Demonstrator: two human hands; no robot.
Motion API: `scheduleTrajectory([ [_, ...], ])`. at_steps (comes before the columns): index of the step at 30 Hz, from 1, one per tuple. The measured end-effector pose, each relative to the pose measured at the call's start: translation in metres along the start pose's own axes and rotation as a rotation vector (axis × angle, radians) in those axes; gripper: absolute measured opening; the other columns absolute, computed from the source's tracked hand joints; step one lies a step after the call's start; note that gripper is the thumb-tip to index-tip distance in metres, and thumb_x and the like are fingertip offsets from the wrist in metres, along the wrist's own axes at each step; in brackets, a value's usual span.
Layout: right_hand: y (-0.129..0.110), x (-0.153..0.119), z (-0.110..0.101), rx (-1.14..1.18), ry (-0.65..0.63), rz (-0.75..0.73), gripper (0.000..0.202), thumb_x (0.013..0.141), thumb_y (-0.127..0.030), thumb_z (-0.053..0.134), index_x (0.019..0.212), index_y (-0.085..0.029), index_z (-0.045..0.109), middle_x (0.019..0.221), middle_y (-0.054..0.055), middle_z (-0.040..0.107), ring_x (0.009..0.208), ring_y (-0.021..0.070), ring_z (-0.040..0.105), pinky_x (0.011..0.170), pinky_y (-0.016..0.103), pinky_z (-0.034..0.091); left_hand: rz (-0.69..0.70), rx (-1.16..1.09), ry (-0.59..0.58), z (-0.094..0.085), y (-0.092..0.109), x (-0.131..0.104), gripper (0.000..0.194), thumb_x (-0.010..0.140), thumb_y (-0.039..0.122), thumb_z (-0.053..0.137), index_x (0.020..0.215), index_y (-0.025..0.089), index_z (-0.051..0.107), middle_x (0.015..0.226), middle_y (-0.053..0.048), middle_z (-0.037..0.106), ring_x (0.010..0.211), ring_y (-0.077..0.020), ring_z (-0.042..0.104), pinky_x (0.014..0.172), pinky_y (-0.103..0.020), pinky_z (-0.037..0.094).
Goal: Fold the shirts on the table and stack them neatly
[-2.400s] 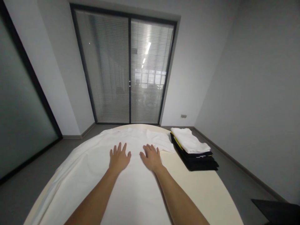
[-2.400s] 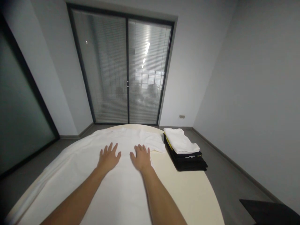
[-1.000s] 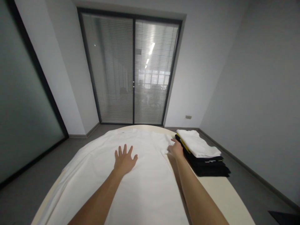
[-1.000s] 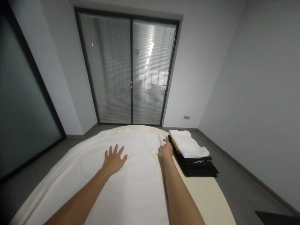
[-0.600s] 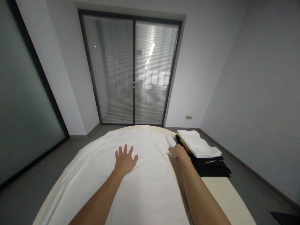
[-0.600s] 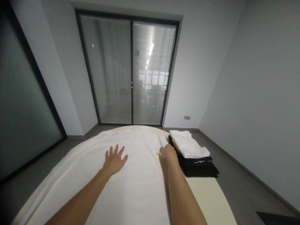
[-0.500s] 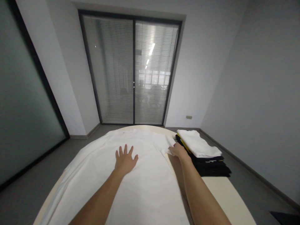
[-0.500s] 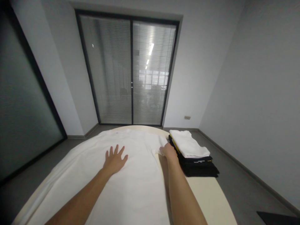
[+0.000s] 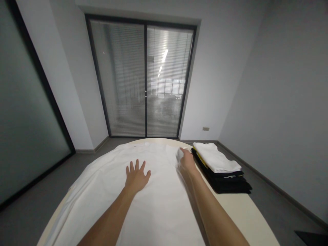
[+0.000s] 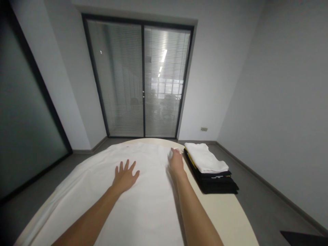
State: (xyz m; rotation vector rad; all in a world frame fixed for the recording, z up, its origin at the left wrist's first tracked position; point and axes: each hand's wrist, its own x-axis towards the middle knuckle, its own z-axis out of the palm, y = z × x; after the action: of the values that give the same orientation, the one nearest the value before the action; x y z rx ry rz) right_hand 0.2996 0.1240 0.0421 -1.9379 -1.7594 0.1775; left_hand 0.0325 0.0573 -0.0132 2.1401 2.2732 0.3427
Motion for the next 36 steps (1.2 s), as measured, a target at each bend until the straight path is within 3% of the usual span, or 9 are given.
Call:
scheduleTrajectory([
  [4,-0.021,-0.015,0.007,-0.019,-0.082,-0.326,0.086,0.074,0.004,0.042,0.155,-0.025,0.034,0.162,0.004,0.028,0.141,0.0207,0.036,0.112,0.029,0.032,0.002,0.017,0.01,0.003,0.009,-0.001,0.069,0.093,0.06,0.037,0.154,0.027,0.037,0.163,-0.013,0.026,0.149,-0.0456,0.015,0.117,-0.061,0.013],
  [7,-0.031,-0.028,0.011,-0.045,-0.172,-0.484,0.092,0.074,-0.001,0.053,0.156,-0.034,0.028,0.163,0.0,0.026,0.137,0.0195,0.041,0.107,0.027,0.036,-0.001,0.033,0.021,0.006,0.014,-0.002,0.069,0.093,0.059,0.038,0.153,0.027,0.037,0.163,-0.014,0.026,0.148,-0.0455,0.016,0.117,-0.061,0.013],
  [9,-0.035,-0.034,0.011,-0.132,-0.187,-0.457,0.082,0.076,-0.007,0.061,0.152,-0.028,0.038,0.151,0.007,0.046,0.128,0.0234,0.05,0.101,0.03,0.041,-0.005,0.044,0.025,0.007,0.017,-0.002,0.068,0.093,0.059,0.039,0.153,0.027,0.037,0.163,-0.013,0.027,0.148,-0.0451,0.017,0.117,-0.06,0.014],
  [11,-0.039,-0.037,0.01,-0.22,-0.178,-0.366,0.053,0.082,-0.016,0.062,0.134,-0.021,0.057,0.127,0.011,0.064,0.114,0.0253,0.058,0.093,0.032,0.044,-0.008,0.054,0.027,0.006,0.018,-0.003,0.068,0.093,0.059,0.039,0.153,0.027,0.037,0.162,-0.013,0.027,0.148,-0.045,0.017,0.117,-0.06,0.014],
  [14,-0.046,-0.039,0.008,-0.212,-0.111,-0.284,0.023,0.092,-0.024,0.053,0.111,-0.021,0.066,0.108,0.009,0.07,0.1,0.0227,0.063,0.083,0.03,0.044,-0.005,0.058,0.029,0.005,0.018,-0.003,0.068,0.093,0.059,0.039,0.153,0.027,0.037,0.162,-0.013,0.028,0.148,-0.0452,0.018,0.116,-0.06,0.015],
  [20,-0.047,-0.045,0.019,-0.184,-0.103,-0.495,0.034,0.088,-0.024,0.061,0.123,-0.026,0.061,0.116,0.007,0.066,0.108,0.0227,0.059,0.087,0.031,0.04,-0.013,0.041,0.016,0.005,0.021,-0.003,0.068,0.093,0.059,0.039,0.154,0.027,0.037,0.163,-0.014,0.027,0.148,-0.0452,0.017,0.117,-0.06,0.014],
  [27,-0.043,-0.048,0.028,-0.26,-0.125,-0.427,0.019,0.089,-0.028,0.056,0.102,-0.019,0.066,0.105,0.01,0.068,0.101,0.0252,0.06,0.083,0.033,0.041,-0.007,0.044,0.021,0.006,0.02,-0.002,0.068,0.094,0.06,0.038,0.154,0.027,0.037,0.162,-0.014,0.027,0.148,-0.0456,0.017,0.117,-0.061,0.014],
  [32,-0.047,-0.052,0.023,-0.173,-0.174,-0.558,0.024,0.095,-0.024,0.045,0.112,-0.021,0.063,0.104,0.008,0.068,0.099,0.0209,0.061,0.082,0.029,0.041,-0.012,0.046,0.025,0.007,0.02,-0.001,0.068,0.093,0.06,0.039,0.154,0.027,0.037,0.162,-0.013,0.027,0.148,-0.045,0.018,0.116,-0.061,0.014],
  [36,-0.05,-0.06,0.025,-0.113,-0.168,-0.542,0.036,0.093,-0.042,0.052,0.123,-0.023,0.06,0.116,0.01,0.065,0.107,0.0246,0.058,0.089,0.033,0.042,-0.006,0.048,0.028,0.005,0.021,-0.003,0.068,0.094,0.059,0.038,0.154,0.026,0.037,0.162,-0.014,0.028,0.148,-0.0449,0.018,0.116,-0.061,0.015],
])
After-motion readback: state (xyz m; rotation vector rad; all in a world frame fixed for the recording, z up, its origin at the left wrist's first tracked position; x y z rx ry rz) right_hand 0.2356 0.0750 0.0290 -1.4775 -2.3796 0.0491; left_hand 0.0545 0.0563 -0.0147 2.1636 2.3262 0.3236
